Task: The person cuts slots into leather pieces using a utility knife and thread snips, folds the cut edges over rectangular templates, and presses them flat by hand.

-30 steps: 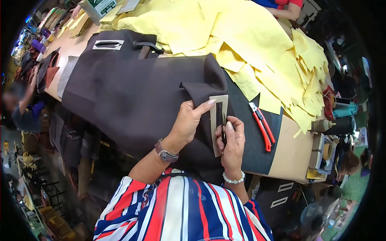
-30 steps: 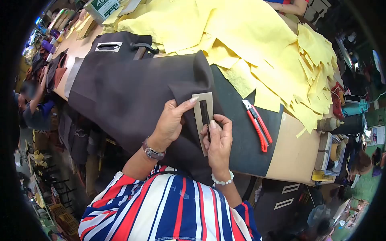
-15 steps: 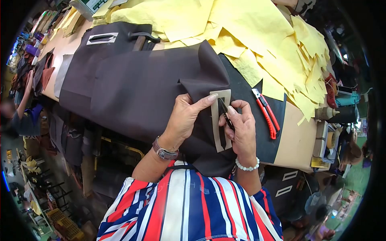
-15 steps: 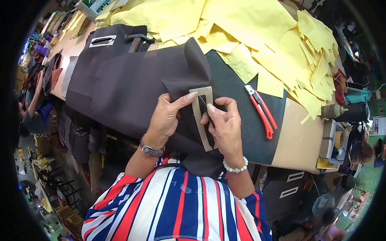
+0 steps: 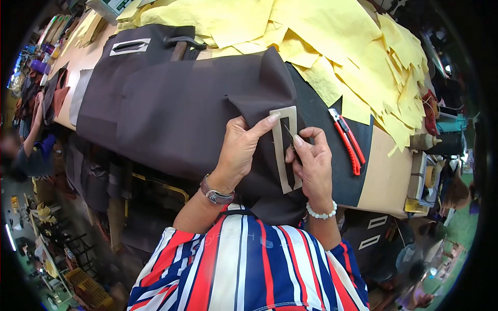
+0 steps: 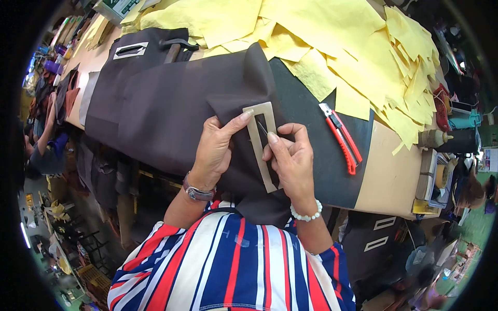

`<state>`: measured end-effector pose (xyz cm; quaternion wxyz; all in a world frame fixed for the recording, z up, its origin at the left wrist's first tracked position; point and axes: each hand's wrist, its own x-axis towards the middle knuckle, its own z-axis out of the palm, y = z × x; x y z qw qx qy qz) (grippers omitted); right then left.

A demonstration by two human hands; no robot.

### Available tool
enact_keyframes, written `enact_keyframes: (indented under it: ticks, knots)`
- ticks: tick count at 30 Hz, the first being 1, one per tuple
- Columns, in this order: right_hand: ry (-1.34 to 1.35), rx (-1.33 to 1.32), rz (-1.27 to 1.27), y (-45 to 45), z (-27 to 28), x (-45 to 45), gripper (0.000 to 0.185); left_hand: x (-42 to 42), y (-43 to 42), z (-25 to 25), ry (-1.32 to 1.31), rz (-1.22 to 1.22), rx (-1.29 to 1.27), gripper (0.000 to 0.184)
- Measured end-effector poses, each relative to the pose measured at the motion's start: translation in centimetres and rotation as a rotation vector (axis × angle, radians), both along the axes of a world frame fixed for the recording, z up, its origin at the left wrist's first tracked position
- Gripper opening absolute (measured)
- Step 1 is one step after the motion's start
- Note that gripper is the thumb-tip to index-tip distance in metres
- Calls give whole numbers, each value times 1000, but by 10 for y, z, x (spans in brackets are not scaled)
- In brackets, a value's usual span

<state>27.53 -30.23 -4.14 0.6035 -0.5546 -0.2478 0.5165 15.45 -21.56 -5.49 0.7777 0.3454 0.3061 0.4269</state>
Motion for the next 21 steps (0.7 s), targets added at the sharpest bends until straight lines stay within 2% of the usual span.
enact_keyframes:
  ticks: [7, 21]
  knots:
    - [2, -11, -86, -11, -1, -22, 19, 13, -15, 1, -7, 156, 37, 14]
    - [158, 136, -253, -2, -12, -36, 19, 17, -30, 3, -11, 210, 63, 9]
